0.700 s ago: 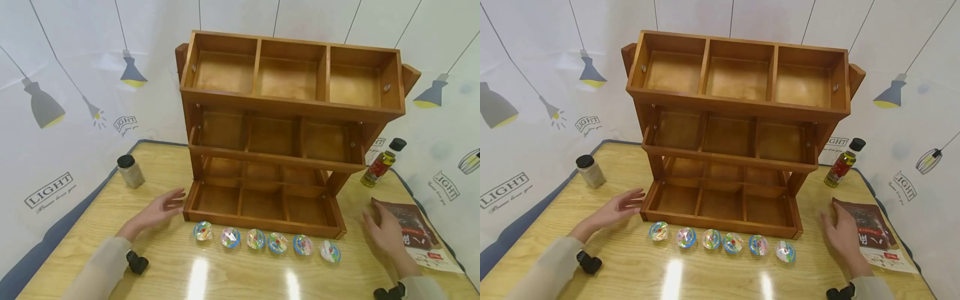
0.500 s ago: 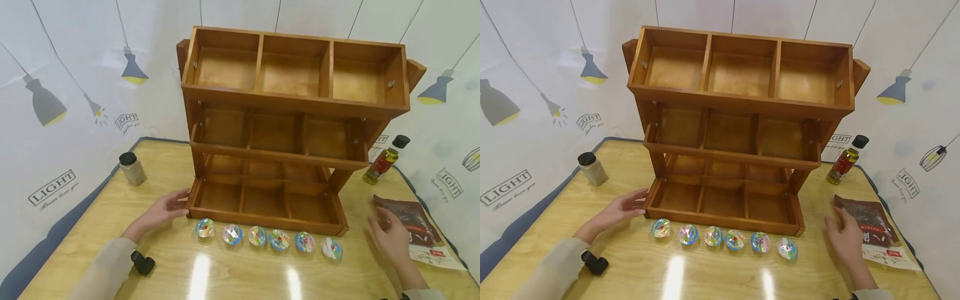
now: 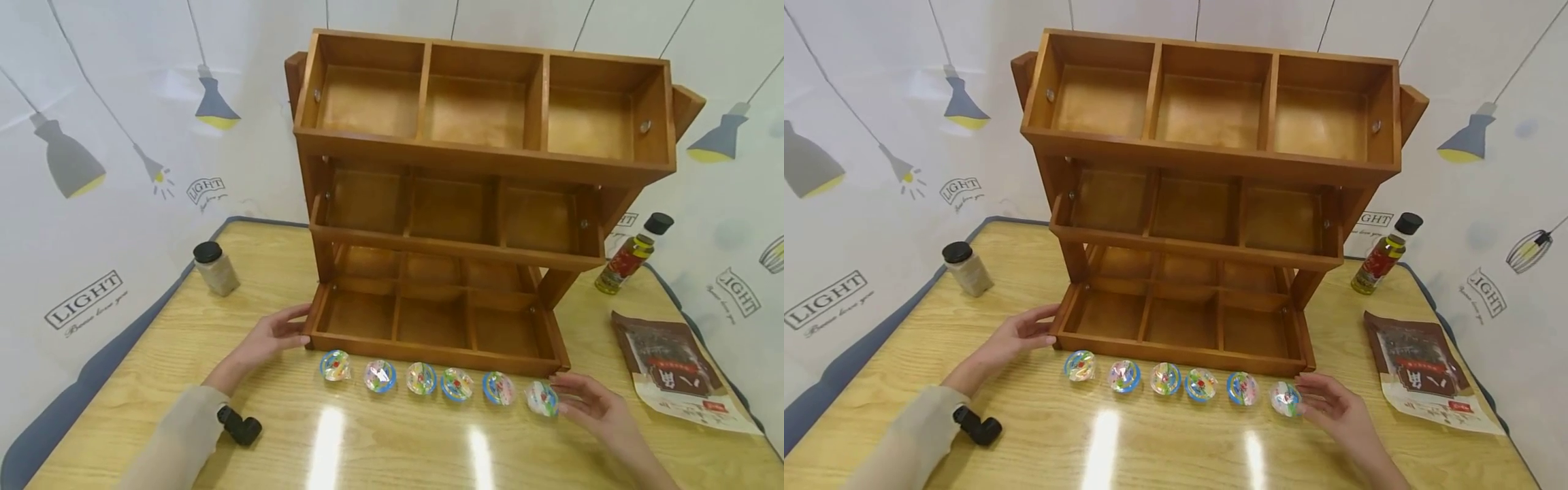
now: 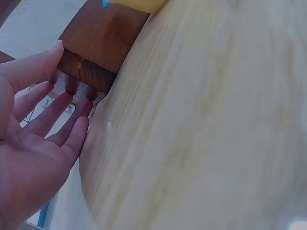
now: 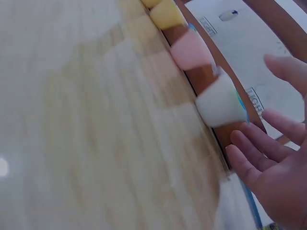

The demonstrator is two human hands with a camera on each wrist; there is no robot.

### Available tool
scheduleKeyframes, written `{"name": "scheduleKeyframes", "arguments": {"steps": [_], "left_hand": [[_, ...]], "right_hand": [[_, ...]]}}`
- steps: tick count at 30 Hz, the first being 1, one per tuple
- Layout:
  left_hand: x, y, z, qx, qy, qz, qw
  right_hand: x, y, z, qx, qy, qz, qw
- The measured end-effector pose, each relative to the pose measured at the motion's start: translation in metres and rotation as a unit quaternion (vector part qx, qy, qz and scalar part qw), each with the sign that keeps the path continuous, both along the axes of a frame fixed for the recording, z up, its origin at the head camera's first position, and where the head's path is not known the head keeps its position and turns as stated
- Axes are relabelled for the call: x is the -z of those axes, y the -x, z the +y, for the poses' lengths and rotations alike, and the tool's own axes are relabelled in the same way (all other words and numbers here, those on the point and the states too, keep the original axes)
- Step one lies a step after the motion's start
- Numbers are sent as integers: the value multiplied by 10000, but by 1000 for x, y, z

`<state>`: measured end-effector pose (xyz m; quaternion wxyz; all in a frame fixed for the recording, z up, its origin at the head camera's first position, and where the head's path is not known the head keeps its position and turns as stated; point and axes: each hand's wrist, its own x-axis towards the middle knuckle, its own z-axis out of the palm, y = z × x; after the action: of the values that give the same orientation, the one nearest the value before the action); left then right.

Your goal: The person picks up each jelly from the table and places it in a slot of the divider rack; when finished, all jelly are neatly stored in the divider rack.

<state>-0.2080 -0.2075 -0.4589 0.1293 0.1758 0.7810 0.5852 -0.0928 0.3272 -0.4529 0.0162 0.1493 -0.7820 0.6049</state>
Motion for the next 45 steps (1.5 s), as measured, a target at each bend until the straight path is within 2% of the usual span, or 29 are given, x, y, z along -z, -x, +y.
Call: {"name": "scheduleKeyframes", "arguments": {"steps": [2, 3, 8, 12, 16, 24, 29, 31, 33, 38, 40, 42, 45], "left_hand": [[0, -1, 1, -66, -47, -37, 10000], [1, -1, 1, -114, -84, -95, 9999], [1, -2, 4, -182, -195, -201, 9994], [3, -2, 5, -206, -329, -229, 9990], [7, -2, 4, -260, -460, -292, 9982], [11, -3, 4, -228, -561, -253, 9978], [10, -5, 5, -212, -592, -201, 9978], [9, -6, 5, -238, -631, -194, 9975], [10, -7, 5, -249, -671, -177, 9973], [11, -8, 3, -241, -791, -5, 9966], [11, -8, 1, -293, -825, 62, 9961], [13, -8, 2, -296, -880, 57, 9957], [15, -6, 6, -198, -884, 10, 9959]], "right_hand": [[4, 0, -5, -304, 78, 29, 9995], [5, 0, -8, -310, 15, -14, 9995], [10, -4, -17, 134, -486, -385, 9980], [13, -4, -20, 350, -666, -377, 9965], [15, -3, -19, 356, -563, -305, 9973], [13, -4, -21, 467, -423, -439, 9970], [-2, -2, -30, 566, -282, -37, 9980], [-13, 3, -40, 559, -297, 174, 9978], [-23, 12, -54, 373, -134, 439, 9982], [-48, 42, -106, -427, 496, 820, 9945], [-57, 56, -132, -562, 586, 666, 9945], [-65, 72, -158, -562, 421, 462, 9965], [-71, 95, -191, -520, -174, 86, 9985]]}}
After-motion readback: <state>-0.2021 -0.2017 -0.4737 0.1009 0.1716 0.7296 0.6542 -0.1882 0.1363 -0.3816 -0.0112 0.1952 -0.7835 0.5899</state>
